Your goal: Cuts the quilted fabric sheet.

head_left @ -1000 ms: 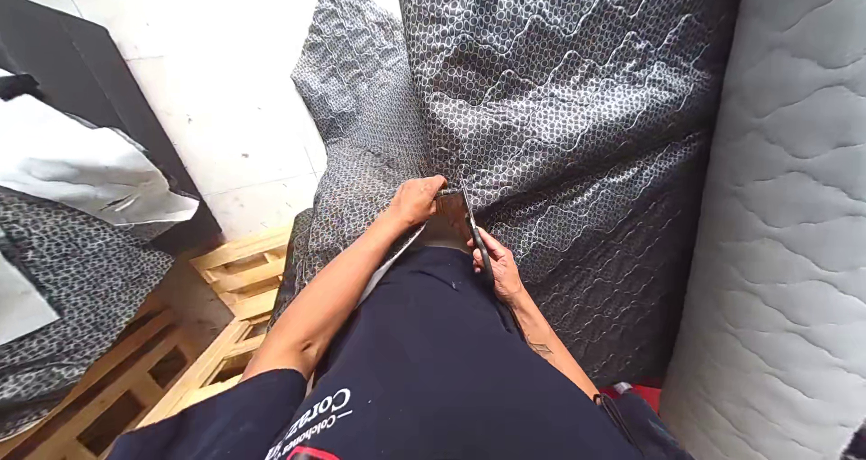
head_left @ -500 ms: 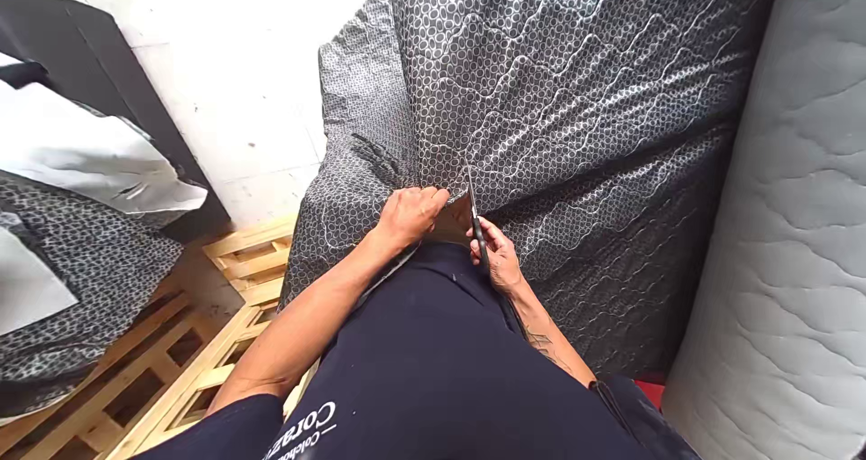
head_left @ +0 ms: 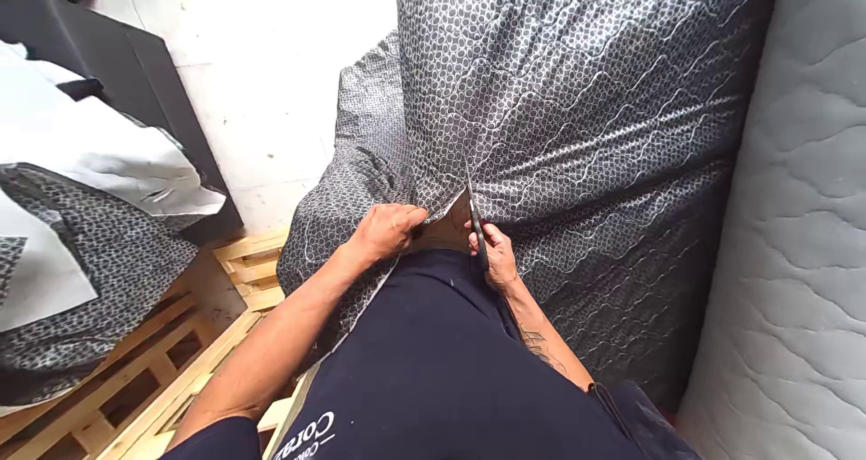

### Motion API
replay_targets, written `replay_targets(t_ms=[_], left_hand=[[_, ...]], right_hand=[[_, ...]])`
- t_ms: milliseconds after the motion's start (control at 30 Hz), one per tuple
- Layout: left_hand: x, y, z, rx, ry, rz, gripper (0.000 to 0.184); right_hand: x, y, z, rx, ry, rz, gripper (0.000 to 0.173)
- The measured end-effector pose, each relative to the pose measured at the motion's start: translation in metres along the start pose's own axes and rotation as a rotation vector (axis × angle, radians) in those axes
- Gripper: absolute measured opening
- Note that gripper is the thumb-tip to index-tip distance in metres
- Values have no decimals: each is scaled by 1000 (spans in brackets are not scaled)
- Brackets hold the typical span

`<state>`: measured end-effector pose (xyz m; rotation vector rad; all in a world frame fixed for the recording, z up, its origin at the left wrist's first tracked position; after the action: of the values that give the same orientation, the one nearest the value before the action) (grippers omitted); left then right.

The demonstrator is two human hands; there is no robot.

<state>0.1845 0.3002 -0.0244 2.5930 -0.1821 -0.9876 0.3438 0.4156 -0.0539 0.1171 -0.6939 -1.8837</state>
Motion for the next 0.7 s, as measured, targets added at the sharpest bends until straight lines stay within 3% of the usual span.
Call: replay_targets(t_ms=[200,433,700], left_hand=[[-10,6,3,30,-31,51,10],[-27,21,22,74,6,102,11],[-58,41,63,136,50,174,13]], right_hand=[[-4,-15,11,8,12,-10,19],[9,-53,38,-38,22,26,50],[21,-86,61,12,47,-66,52]])
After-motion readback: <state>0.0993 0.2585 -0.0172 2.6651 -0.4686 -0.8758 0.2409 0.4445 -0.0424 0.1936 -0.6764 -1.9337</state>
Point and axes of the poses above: each hand's wrist, its own y-axis away from the middle knuckle, its own x-axis out of the palm, z = x × y, the point moved 10 cm from there along -y, towards the middle knuckle, and after that the axes turned 13 degrees about z, right-handed, at the moved point
